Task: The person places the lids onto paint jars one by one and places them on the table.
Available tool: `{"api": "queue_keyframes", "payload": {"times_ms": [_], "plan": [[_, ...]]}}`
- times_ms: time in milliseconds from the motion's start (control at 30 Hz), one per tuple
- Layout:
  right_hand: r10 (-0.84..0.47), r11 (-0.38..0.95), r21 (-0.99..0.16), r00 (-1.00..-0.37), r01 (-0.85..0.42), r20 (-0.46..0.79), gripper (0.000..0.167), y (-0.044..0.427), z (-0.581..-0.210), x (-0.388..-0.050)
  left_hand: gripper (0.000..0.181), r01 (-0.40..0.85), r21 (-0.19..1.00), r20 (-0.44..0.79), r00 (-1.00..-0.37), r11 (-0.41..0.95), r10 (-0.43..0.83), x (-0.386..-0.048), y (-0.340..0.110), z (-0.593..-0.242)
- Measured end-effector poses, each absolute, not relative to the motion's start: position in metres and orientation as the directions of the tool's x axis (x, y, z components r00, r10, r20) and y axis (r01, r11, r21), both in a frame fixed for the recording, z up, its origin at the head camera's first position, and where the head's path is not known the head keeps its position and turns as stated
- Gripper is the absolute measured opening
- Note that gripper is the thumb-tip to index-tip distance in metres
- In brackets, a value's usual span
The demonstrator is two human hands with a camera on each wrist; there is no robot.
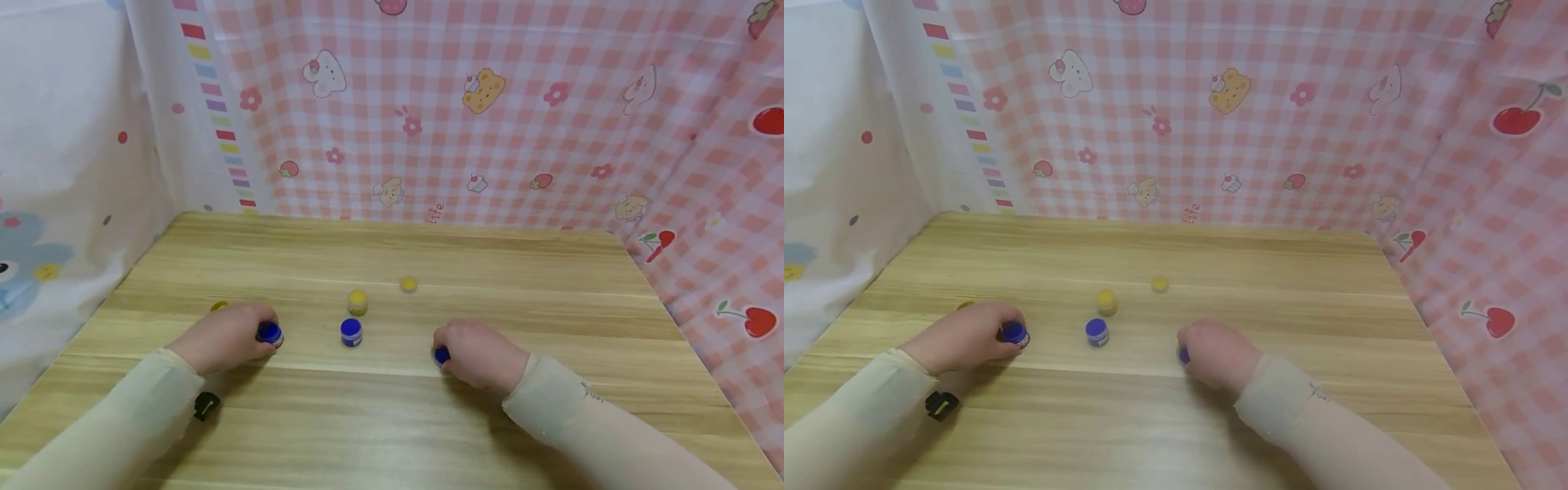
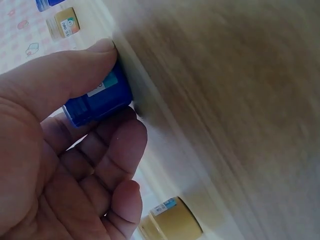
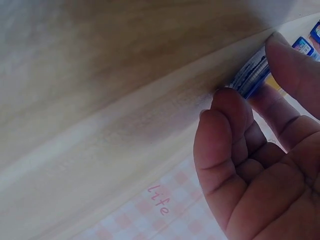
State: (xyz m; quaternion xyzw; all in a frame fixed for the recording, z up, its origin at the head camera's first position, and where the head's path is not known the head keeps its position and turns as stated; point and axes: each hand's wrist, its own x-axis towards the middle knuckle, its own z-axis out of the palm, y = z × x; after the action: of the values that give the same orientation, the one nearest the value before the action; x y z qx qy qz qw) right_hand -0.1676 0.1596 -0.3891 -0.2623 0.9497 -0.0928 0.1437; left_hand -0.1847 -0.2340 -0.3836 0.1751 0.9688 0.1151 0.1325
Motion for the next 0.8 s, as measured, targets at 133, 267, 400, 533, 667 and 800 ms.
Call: {"api": "queue_keyframes", "payload": {"times_ms": [133,267,400,533,667,800], "plan": [[-0.526,0.845,-0.246,-0.82,-0.474,-0.226,0.017,0.1599,-0.3892,-0.1676,0.026,0.305,0.276,-0.217,-0.904,0.912,0.368,-0.1862,-0.2343,-0.3845],[-0.533,0.841,-0.239,-0.816,-0.485,-0.222,0.017,0.1603,-0.3896,-0.1679,0.025,0.301,0.279,-0.218,-0.905,0.912,0.365,-0.1874,-0.2345,-0.3849],[-0.537,0.839,-0.239,-0.815,-0.489,-0.216,0.016,0.1603,-0.389,-0.168,0.026,0.292,0.285,-0.223,-0.906,0.913,0.36,-0.1884,-0.2358,-0.3846],[-0.527,0.844,-0.249,-0.818,-0.474,-0.23,0.017,0.1594,-0.3877,-0.1672,0.024,0.279,0.295,-0.229,-0.908,0.914,0.352,-0.1882,-0.2357,-0.3849],[-0.52,0.848,-0.259,-0.819,-0.463,-0.241,0.018,0.1587,-0.387,-0.1666,0.022,0.268,0.3,-0.234,-0.91,0.915,0.343,-0.1884,-0.2348,-0.3851],[-0.527,0.844,-0.253,-0.818,-0.472,-0.232,0.017,0.1594,-0.3884,-0.1669,0.022,0.266,0.305,-0.234,-0.91,0.914,0.343,-0.1885,-0.2349,-0.3839]]}}
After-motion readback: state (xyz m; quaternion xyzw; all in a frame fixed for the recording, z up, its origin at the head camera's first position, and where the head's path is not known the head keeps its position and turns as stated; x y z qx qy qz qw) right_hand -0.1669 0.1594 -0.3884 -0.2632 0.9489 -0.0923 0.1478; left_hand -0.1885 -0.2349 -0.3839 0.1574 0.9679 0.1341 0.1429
